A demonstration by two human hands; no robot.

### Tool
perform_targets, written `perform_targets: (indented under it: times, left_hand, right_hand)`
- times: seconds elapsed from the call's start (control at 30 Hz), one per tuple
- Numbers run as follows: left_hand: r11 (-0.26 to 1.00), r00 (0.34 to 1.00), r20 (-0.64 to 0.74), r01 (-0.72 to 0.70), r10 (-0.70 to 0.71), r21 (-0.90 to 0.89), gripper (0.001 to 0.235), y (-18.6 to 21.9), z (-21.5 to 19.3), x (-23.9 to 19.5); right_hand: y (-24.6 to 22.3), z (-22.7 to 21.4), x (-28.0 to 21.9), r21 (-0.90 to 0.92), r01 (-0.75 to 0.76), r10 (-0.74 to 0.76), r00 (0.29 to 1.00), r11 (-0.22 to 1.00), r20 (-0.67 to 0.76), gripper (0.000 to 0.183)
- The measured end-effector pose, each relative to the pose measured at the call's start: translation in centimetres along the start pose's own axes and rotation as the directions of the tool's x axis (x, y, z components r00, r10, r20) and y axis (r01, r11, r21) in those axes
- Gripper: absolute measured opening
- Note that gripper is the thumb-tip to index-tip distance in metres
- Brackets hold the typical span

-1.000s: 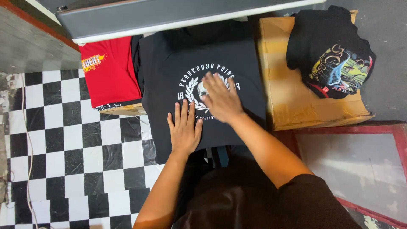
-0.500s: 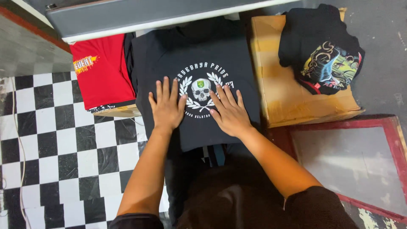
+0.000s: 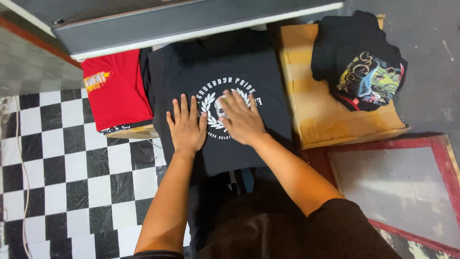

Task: Operating a heat press machine to transfer or cure designs on t-shirts.

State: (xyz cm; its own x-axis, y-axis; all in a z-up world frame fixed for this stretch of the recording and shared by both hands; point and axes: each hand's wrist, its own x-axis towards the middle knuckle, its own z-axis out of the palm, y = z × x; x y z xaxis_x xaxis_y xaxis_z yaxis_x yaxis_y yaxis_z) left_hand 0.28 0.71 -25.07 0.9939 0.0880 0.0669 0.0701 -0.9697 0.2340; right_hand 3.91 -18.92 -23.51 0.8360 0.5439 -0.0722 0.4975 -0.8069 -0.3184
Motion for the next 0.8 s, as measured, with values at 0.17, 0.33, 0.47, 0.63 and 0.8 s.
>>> perform_targets:
  times: [0.17, 0.33, 0.47, 0.63, 0.8]
  left_hand:
    - [1.000, 1.000, 0.006, -0.013, 0.013, -0.005, 0.066, 0.2, -0.3, 0.0]
    - [1.000, 1.000, 0.007, -0.020, 0.020, -0.008, 0.064, 0.1, -0.4, -0.1]
    - [1.000, 1.000, -0.001, -0.024, 0.024, -0.014, 0.063, -0.1, -0.3, -0.4]
    - [0.998, 0.998, -0.018, -0.066, 0.066, -0.022, 0.065, -1.9, -0.5, -3.6]
    - [0.999, 1.000, -0.010, -0.019, 0.019, -0.046, 0.068, -2.2, -0.2, -7.2]
  right_hand:
    - [2.7, -0.9, 1.7, 0.072, -0.233, 0.237, 0.970, 0.970, -0.050, 0.068]
    - [0.7, -1.4, 1.1, 0.079, -0.383, 0.386, 0.922, 0.920, -0.033, 0.071]
    - [-0.2, -0.8, -2.0, -0.012, -0.056, 0.057, 0.997, 0.998, 0.059, 0.068]
    - [2.8, 0.1, -5.0, 0.018, -0.133, 0.131, 0.990, 0.991, 0.051, 0.067]
    - [4.1, 0.4, -7.7, 0.117, -0.137, 0.158, 0.970, 0.984, -0.186, 0.061]
